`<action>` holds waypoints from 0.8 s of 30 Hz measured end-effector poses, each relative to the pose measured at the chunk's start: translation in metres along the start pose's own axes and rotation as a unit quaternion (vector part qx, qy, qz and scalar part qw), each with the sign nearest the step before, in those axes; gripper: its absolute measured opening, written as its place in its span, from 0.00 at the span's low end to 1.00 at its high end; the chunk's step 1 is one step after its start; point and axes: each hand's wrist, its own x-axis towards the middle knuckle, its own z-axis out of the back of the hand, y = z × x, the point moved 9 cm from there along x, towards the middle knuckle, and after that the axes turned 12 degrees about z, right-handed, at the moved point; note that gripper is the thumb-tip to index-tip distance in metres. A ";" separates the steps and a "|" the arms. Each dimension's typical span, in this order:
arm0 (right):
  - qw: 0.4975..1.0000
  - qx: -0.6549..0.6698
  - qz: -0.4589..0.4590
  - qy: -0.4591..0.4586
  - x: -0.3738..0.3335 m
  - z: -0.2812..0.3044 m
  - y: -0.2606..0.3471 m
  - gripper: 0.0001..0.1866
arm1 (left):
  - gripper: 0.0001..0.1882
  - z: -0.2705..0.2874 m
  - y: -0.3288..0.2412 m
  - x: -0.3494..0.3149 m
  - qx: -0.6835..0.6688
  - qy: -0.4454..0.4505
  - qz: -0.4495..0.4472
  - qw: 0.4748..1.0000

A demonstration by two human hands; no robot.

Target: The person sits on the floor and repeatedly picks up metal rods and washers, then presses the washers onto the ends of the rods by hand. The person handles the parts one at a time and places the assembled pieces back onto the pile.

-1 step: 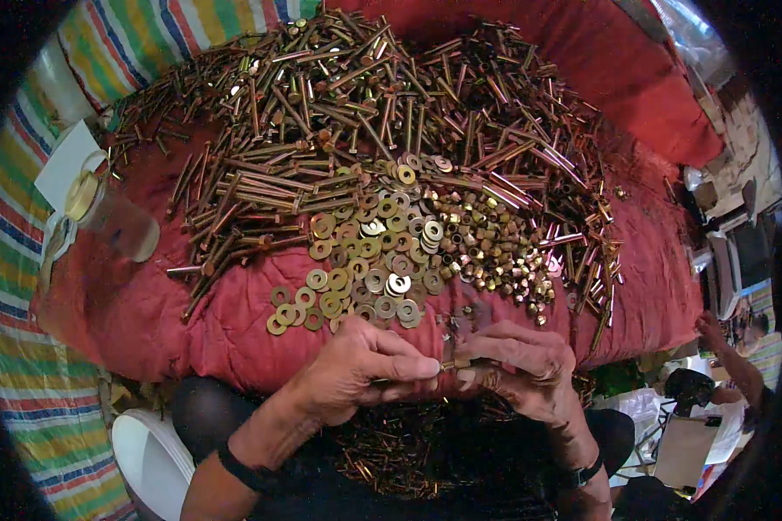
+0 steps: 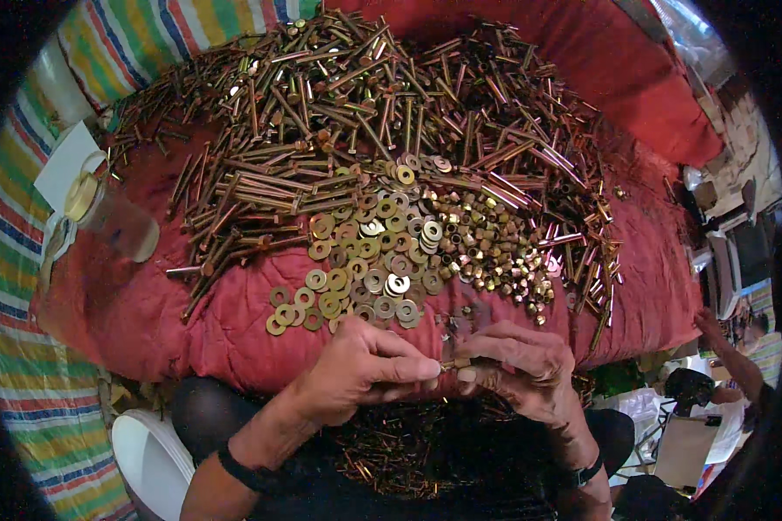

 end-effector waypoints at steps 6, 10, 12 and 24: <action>0.990 0.033 -0.137 0.007 -0.009 -0.003 -0.014 0.12 | 0.08 -0.022 -0.046 -0.035 0.312 -0.152 -0.351 0.870; 0.936 0.121 -0.325 -0.051 -0.026 0.000 -0.029 0.16 | 0.07 -0.027 -0.048 -0.039 0.331 -0.169 -0.361 0.855; 0.921 0.149 -0.349 -0.084 -0.026 0.005 -0.028 0.17 | 0.07 -0.023 -0.047 -0.035 0.301 -0.166 -0.347 0.872; 1.000 -0.028 -0.008 -0.001 0.004 0.005 0.006 0.15 | 0.09 -0.008 -0.034 -0.019 0.224 -0.129 -0.186 0.948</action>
